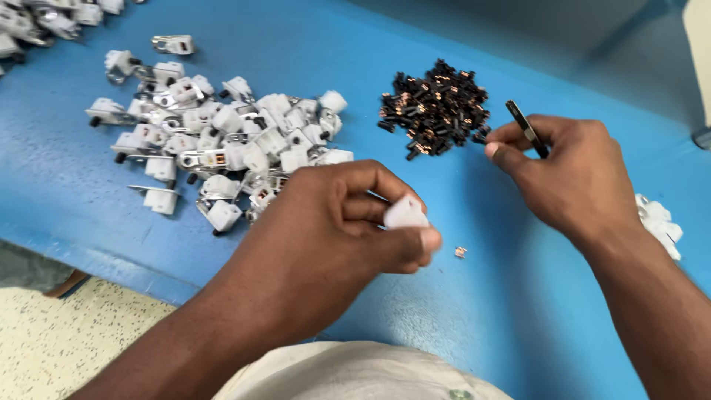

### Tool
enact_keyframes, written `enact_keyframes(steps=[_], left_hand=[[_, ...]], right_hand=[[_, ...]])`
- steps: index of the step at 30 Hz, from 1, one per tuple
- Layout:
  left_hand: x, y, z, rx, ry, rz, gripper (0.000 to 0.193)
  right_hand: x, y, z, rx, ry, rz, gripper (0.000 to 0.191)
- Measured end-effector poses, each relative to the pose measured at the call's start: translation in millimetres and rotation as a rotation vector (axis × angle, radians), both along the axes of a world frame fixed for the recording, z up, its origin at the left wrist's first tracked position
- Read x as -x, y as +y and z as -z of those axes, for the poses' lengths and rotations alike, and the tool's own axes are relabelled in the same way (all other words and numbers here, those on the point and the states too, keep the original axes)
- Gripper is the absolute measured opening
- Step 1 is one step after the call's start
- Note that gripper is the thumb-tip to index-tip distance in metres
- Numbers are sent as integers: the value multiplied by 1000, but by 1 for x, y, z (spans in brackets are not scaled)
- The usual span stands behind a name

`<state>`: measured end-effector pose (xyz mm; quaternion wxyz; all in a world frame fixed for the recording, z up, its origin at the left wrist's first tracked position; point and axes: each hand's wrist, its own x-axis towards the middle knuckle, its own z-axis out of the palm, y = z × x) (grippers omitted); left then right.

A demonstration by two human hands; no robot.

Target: The person sits at a blue factory workbench and assembles small white plastic switch housings, using tweezers to pick copper contact terminals and press them into each housing, then places the completed unit aside and reaches for the next housing from the pile.

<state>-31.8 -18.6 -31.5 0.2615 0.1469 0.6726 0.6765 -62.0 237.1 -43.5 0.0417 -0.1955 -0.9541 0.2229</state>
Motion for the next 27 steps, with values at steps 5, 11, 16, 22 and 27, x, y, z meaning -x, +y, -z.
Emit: enact_keyframes(steps=[5, 11, 16, 22, 27], left_hand=[[-6, 3, -5, 182, -38, -46, 23], [-9, 10, -9, 116, -51, -96, 27], [-7, 15, -10, -53, 120, -109, 23], [-9, 29, -28, 271, 122, -77, 25], [-10, 31, -37, 367, 100, -29, 29]], right_hand=[[35, 11, 24, -350, 102, -235, 19], [25, 13, 3, -116, 99, -252, 22], [-42, -7, -42, 871, 196, -154, 22], [-98, -40, -46, 488, 235, -208, 22], [-105, -33, -43, 403, 202, -203, 28]])
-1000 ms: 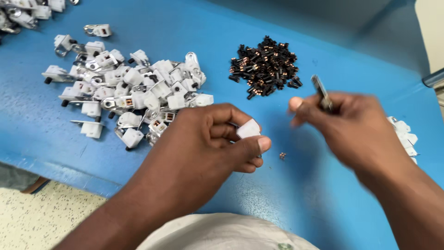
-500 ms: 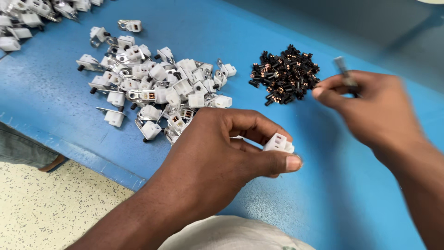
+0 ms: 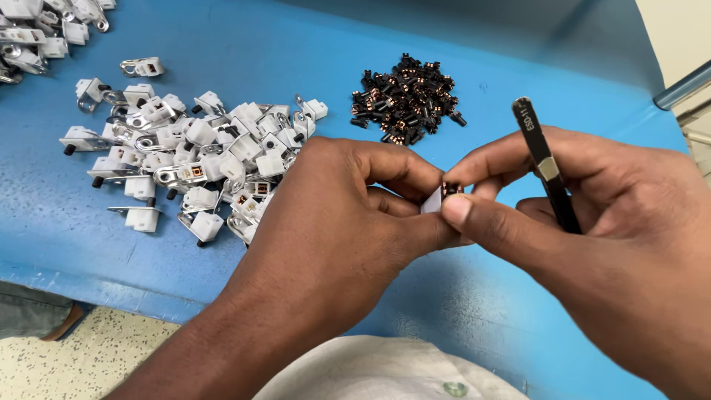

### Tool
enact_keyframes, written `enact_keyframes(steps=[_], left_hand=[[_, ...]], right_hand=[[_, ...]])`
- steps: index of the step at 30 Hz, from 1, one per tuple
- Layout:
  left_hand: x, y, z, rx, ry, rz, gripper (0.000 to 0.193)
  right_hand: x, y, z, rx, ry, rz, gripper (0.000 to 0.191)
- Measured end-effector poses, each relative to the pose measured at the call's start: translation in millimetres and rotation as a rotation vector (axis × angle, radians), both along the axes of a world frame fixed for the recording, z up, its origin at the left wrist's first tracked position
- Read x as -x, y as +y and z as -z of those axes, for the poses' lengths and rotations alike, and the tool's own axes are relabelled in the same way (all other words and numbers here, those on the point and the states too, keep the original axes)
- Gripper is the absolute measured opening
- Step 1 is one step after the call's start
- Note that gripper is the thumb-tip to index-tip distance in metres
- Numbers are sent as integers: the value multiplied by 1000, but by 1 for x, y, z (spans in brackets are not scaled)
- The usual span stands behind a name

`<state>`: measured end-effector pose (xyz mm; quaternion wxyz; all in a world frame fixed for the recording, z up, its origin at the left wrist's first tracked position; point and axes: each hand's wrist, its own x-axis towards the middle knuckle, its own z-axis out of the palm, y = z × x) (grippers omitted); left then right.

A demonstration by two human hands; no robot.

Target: The person sits at a blue factory workbench and assembles small white plastic switch housings, using tweezers to pick copper contact terminals and press them into each housing, then places the completed unit aside and reaches for the next housing from the pile.

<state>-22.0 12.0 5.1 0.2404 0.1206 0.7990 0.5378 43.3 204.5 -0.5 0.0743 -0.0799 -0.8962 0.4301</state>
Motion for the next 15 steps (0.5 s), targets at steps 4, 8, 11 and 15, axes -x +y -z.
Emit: enact_keyframes(steps=[4, 8, 11, 15], left_hand=[[0, -3, 4, -68, -2, -1, 27], [0, -3, 9, -155, 63, -2, 27], [-4, -4, 7, -158, 71, -15, 24], [-9, 2, -3, -36, -4, -56, 21]], right_hand=[[-1, 25, 12, 166, -69, -3, 31], [8, 55, 24, 211, -346, 165, 29], [11, 68, 15, 289, -142, -33, 28], [21, 58, -9, 373, 231, -111, 28]])
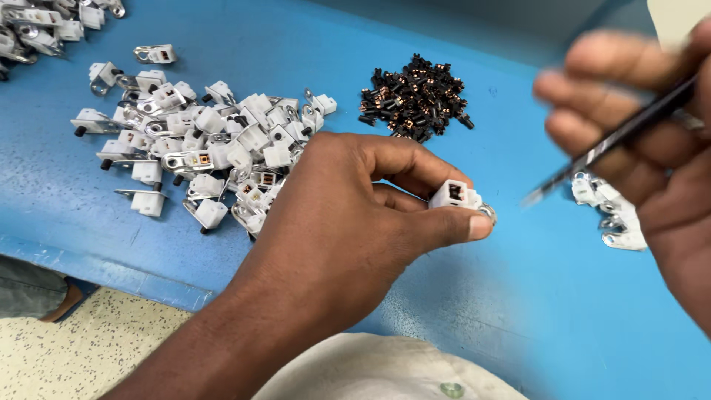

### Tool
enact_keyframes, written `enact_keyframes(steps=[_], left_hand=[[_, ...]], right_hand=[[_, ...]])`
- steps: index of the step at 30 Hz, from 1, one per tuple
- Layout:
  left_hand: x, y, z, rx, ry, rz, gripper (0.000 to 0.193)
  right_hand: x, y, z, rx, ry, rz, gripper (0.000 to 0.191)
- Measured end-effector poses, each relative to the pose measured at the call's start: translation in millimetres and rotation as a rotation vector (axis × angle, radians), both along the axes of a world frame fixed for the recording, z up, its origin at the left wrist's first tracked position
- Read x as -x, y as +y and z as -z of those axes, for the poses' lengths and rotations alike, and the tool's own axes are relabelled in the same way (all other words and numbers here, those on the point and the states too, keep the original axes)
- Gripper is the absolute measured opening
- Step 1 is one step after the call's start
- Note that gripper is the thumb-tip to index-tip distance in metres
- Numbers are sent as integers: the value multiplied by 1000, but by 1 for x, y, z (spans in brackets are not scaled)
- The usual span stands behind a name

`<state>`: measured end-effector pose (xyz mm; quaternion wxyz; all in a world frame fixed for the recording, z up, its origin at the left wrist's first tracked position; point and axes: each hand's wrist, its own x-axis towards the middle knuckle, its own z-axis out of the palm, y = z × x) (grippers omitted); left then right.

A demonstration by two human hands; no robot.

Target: The person sits at a blue factory workbench and assembles small white plastic switch housings, using tweezers to pick copper contact terminals and press them into each housing, then places the completed unit aside and reaches for the next housing from the pile.

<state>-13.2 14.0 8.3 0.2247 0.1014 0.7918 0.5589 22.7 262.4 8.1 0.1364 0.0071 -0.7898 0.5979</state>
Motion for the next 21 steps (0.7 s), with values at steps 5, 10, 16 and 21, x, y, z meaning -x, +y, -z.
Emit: enact_keyframes(steps=[5, 10, 16, 21], left_hand=[[0, -2, -10, 56, -20, -21, 20], [1, -1, -10, 21, 40, 1, 21], [4, 4, -5, 120, 34, -31, 27], [6, -1, 14, 91, 18, 25, 22]], right_hand=[[2, -43, -6, -173, 137, -85, 31], [-1, -62, -9, -247, 177, -95, 34], [-11, -90, 7, -265, 253, -26, 39], [-20, -30, 53, 121, 217, 77, 25]])
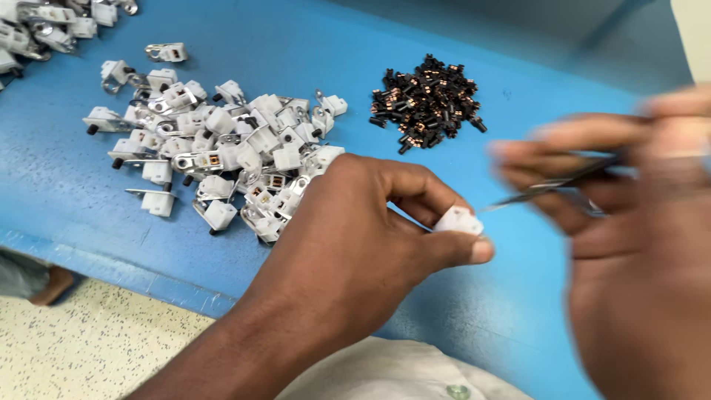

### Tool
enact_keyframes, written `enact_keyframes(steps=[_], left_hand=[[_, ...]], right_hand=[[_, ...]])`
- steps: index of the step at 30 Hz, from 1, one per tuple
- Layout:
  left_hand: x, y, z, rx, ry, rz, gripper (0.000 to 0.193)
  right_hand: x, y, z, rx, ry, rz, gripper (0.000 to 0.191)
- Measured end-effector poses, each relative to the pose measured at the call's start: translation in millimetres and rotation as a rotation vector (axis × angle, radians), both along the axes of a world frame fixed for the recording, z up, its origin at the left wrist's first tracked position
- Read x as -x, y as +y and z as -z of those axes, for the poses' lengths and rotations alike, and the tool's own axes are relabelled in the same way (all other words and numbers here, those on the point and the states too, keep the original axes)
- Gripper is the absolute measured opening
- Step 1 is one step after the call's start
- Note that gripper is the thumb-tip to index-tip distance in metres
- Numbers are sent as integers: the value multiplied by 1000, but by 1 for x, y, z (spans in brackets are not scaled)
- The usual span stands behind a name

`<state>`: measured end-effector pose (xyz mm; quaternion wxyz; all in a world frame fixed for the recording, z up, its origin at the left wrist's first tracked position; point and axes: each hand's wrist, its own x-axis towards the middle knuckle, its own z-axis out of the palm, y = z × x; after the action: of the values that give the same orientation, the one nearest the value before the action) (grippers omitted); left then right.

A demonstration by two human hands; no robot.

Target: The person sits at a blue factory workbench and assembles small white plastic switch housings, using tweezers to pick copper contact terminals and press them into each housing, then places the completed unit aside and reaches for the next housing from the pile.

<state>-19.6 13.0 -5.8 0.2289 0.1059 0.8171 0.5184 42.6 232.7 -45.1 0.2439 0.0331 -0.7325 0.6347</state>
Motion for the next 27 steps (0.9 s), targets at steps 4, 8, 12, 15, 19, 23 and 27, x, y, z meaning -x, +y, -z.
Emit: enact_keyframes(steps=[4, 8, 12, 15, 19, 23, 27], left_hand=[[26, -25, 10, -94, 333, -82, 24], [65, -69, 5, 494, 282, -354, 31], [88, -86, 10, 731, 400, -299, 38], [91, -87, 19, 782, 536, -282, 39], [68, -69, 27, 452, 845, -263, 25], [31, -16, 31, 48, 149, -79, 36], [9, 7, 30, -179, -195, 197, 48]], right_hand=[[2, 123, 55, -59, -175, 364, 25], [-16, 213, 102, -705, -594, 702, 31], [-29, 236, 129, -642, -851, 712, 40], [-25, 225, 129, -528, -909, 747, 36], [-27, 182, 99, -381, -878, 723, 29], [-18, 106, 47, -21, -830, 457, 26], [-5, 18, 9, -179, -798, 115, 24]])
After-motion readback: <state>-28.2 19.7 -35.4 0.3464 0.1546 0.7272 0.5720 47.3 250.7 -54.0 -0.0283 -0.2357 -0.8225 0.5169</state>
